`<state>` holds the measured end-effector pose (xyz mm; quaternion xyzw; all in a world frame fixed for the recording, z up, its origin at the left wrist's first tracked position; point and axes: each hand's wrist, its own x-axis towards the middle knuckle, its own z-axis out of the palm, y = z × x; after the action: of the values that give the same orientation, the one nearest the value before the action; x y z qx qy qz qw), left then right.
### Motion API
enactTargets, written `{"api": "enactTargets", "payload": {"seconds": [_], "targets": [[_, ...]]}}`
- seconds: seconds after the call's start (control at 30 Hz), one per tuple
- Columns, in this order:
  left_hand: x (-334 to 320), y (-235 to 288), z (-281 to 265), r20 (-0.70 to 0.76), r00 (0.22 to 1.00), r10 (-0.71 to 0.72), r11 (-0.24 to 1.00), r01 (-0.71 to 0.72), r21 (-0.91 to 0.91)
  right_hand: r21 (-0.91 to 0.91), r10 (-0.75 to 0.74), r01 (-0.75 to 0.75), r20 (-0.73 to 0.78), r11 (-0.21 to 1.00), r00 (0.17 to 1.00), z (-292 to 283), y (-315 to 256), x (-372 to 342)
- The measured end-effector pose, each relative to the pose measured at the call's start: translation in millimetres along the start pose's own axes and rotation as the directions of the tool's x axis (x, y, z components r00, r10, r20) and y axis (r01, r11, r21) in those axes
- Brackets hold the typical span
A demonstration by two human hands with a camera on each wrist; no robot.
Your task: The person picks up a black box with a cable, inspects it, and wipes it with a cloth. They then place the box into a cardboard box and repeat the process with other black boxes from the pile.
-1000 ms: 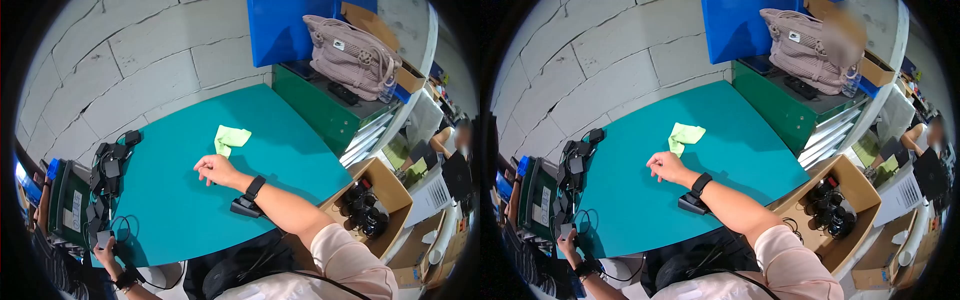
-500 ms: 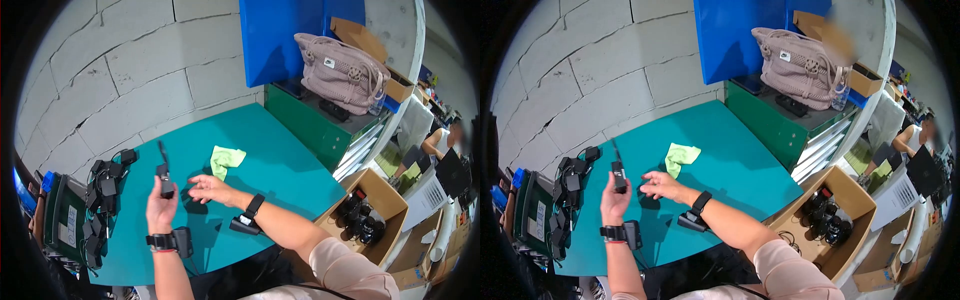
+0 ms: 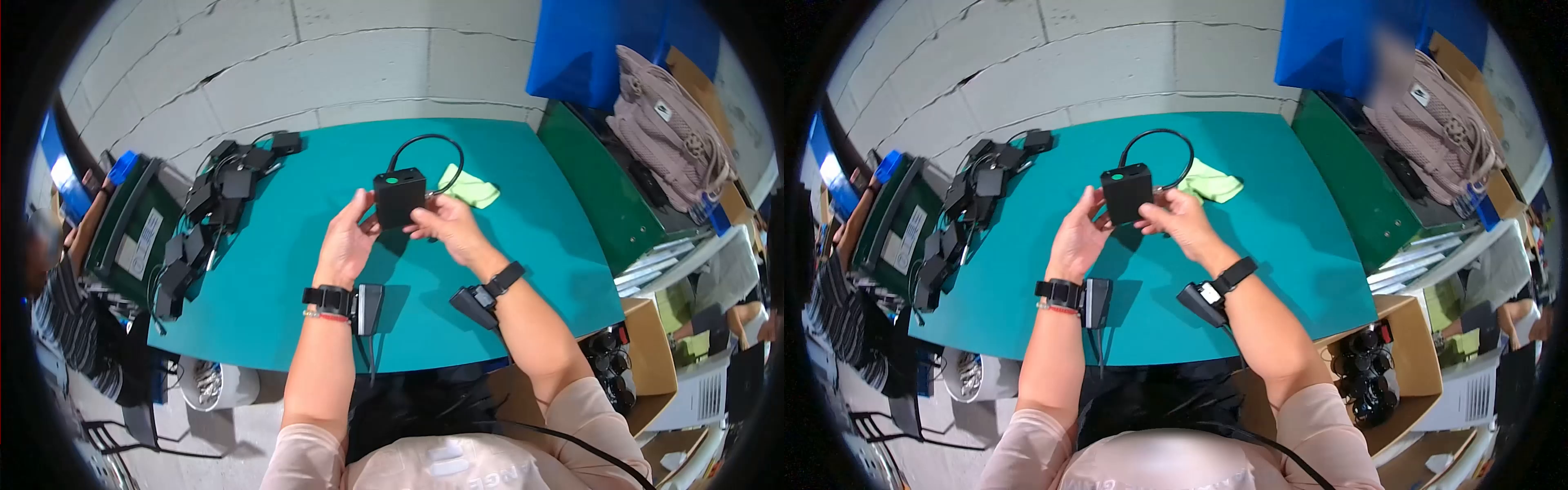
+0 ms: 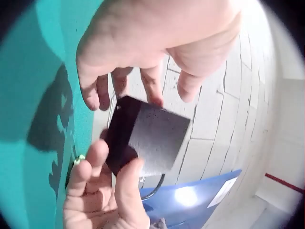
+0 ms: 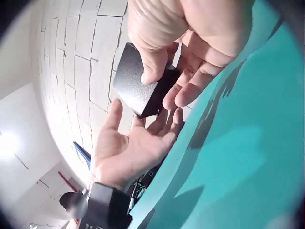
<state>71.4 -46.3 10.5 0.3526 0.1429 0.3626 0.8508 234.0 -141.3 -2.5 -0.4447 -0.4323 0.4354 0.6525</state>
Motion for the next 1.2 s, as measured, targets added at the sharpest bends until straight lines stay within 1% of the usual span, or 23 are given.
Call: {"api": "enactTargets", "payload": {"seconds": [0.03,0.07,0.1,0.17,0.27,0.37,0.43,0.5,0.53,0.57,0.6,0.63,0.7,0.73,0.9,0.97,1.03,1.07,1.1,1.13,1.17,1.2], "targets": [[-1.4,-3.4,-6.1,-0.015,1.0,0.01,1.0,-0.01,0.001,0.056,-0.021,0.023,-0.036,0.998,0.999,-0.6,-1.7,-1.0],[1.6,-7.6,-13.6,0.036,0.999,0.004,1.0,-0.005,0.02,0.056,0.017,-0.014,-0.038,0.998,0.999,-1.1,-5.7,-1.5],[5.9,-5.1,-11.4,0.097,0.995,0.003,0.999,-0.007,0.043,0.053,0.004,-0.003,-0.028,0.999,1.0,-1.6,-6.9,1.4],[4.3,-5.1,-8.3,0.084,0.996,0.032,0.998,-0.037,0.056,0.116,-0.023,0.026,-0.023,0.993,0.999,-4.7,-3.6,1.8],[-0.4,-2.5,-3.3,0.113,0.993,0.045,0.994,-0.055,0.093,0.097,-0.032,0.033,-0.011,0.995,0.999,-7.0,-3.0,0.8],[-0.4,-2.1,-3.4,0.103,0.993,0.057,0.992,-0.069,0.107,0.088,-0.043,0.044,-0.008,0.995,0.999,-4.3,-6.3,0.7],[-0.4,-2.1,-2.6,0.097,0.994,0.049,0.991,-0.06,0.117,0.083,-0.041,0.042,-0.013,0.996,0.999,-2.5,-6.9,-0.5],[-2.2,0.0,1.7,0.088,0.995,0.043,0.991,-0.054,0.125,0.114,-0.039,0.041,-0.025,0.993,0.999,-1.9,-6.1,-0.6],[-4.7,2.6,7.1,0.064,0.998,0.014,0.994,-0.021,0.11,0.117,-0.034,0.037,-0.024,0.992,0.999,-5.1,-4.6,0.0],[-6.7,3.7,9.6,0.041,0.999,-0.015,0.995,0.011,0.094,0.127,0.009,-0.006,-0.025,0.992,1.0,-10.9,-2.3,0.9],[-6.3,2.4,7.9,0.037,0.999,-0.014,0.995,0.01,0.096,0.137,0.05,-0.046,-0.025,0.99,0.998,-11.4,-4.3,1.0],[-4.6,-0.1,4.6,0.045,0.999,-0.016,0.993,0.011,0.119,0.141,0.051,-0.047,-0.023,0.989,0.998,-11.1,-6.3,-0.1],[-1.9,-2.6,1.6,0.056,0.998,-0.02,0.989,0.011,0.149,0.177,0.112,-0.101,-0.053,0.979,0.992,-9.2,-13.6,-2.0],[-1.9,-4.0,1.1,0.063,0.998,-0.026,0.986,0.016,0.163,0.155,0.108,-0.099,-0.053,0.983,0.993,-10.6,-10.9,-0.5],[-2.7,-1.3,1.7,0.065,0.996,-0.056,0.983,0.044,0.181,0.191,0.115,-0.103,-0.05,0.976,0.992,-10.5,-9.9,-1.1],[-4.9,4.2,7.7,0.061,0.995,-0.082,0.994,0.077,0.079,0.208,0.112,-0.102,-0.038,0.973,0.993,-10.3,-9.2,-0.6],[-8.9,7.9,15.0,0.08,0.993,-0.088,0.995,0.083,0.059,-0.013,-0.043,0.042,-0.133,0.999,0.99,-6.5,-8.0,-0.8],[-10.1,8.8,16.9,0.103,0.991,-0.089,0.995,0.085,0.045,-0.016,-0.04,0.039,-0.131,0.999,0.991,-3.8,-8.5,-1.4],[-8.2,4.9,14.1,0.102,0.991,-0.088,0.996,0.084,0.043,-0.159,-0.15,0.132,-0.104,0.978,0.983,0.0,-9.5,-2.6],[-4.3,-2.2,9.8,0.034,0.998,-0.053,0.986,0.047,0.162,-0.295,-0.254,0.225,-0.062,0.928,0.965,3.8,-10.6,-4.0],[-2.2,-7.1,7.0,-0.03,1.0,-0.009,0.959,0.017,0.282,-0.296,-0.253,0.224,-0.062,0.929,0.965,8.1,-12.9,-5.8],[-4.1,-6.4,9.4,-0.049,0.999,-0.014,0.955,0.027,0.296,-0.235,-0.212,0.189,-0.077,0.953,0.974,12.5,-15.9,-7.4]]}}
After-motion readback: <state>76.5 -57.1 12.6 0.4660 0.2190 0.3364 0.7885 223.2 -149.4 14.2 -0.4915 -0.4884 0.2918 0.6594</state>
